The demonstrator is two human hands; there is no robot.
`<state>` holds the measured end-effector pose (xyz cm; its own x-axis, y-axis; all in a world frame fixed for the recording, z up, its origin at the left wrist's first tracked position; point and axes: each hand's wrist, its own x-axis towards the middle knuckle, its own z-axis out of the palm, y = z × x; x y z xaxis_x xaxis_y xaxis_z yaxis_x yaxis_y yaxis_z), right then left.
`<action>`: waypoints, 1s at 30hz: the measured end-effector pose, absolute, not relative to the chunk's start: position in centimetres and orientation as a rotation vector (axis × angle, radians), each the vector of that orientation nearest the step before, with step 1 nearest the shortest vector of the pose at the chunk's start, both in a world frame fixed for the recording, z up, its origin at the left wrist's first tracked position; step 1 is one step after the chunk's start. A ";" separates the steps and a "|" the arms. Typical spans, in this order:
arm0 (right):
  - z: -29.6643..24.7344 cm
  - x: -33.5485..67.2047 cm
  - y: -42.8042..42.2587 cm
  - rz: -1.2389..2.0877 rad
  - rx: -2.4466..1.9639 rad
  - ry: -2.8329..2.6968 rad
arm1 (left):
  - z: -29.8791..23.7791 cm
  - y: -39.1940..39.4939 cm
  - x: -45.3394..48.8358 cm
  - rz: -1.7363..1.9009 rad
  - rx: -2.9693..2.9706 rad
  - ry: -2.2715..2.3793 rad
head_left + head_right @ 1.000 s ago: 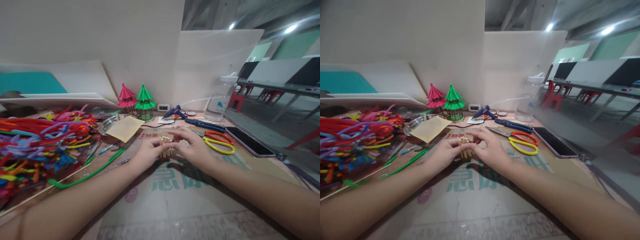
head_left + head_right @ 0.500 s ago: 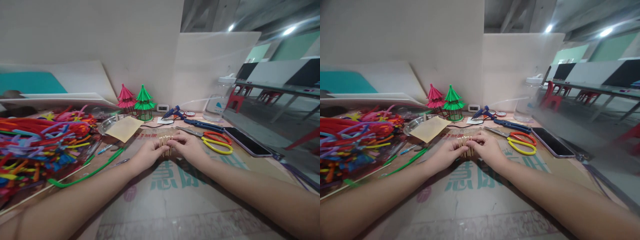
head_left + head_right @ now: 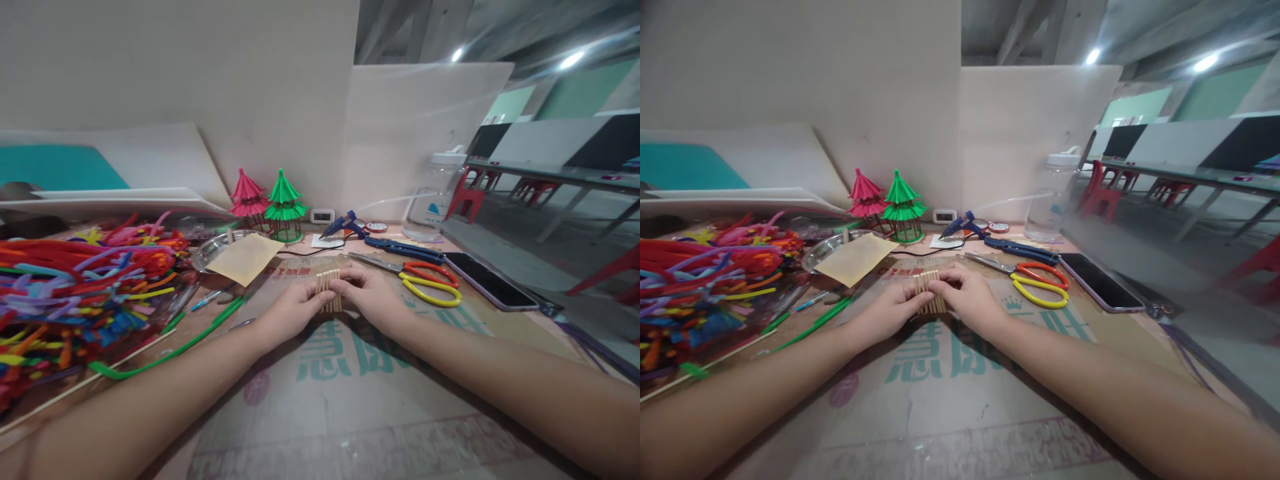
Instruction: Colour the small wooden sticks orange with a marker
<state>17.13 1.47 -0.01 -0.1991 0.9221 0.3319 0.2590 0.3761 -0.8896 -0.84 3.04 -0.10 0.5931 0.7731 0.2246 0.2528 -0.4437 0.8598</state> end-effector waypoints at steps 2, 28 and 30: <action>-0.2 17.1 1.6 0.886 -1.051 -1.669 | -0.1 3.0 -0.8 0.783 1.989 0.812; 0.1 17.0 1.6 0.924 -1.074 -1.720 | -0.5 3.0 -0.9 0.727 2.025 0.827; 0.1 17.1 1.7 0.917 -1.075 -1.753 | -0.5 3.0 -0.9 0.718 2.047 0.833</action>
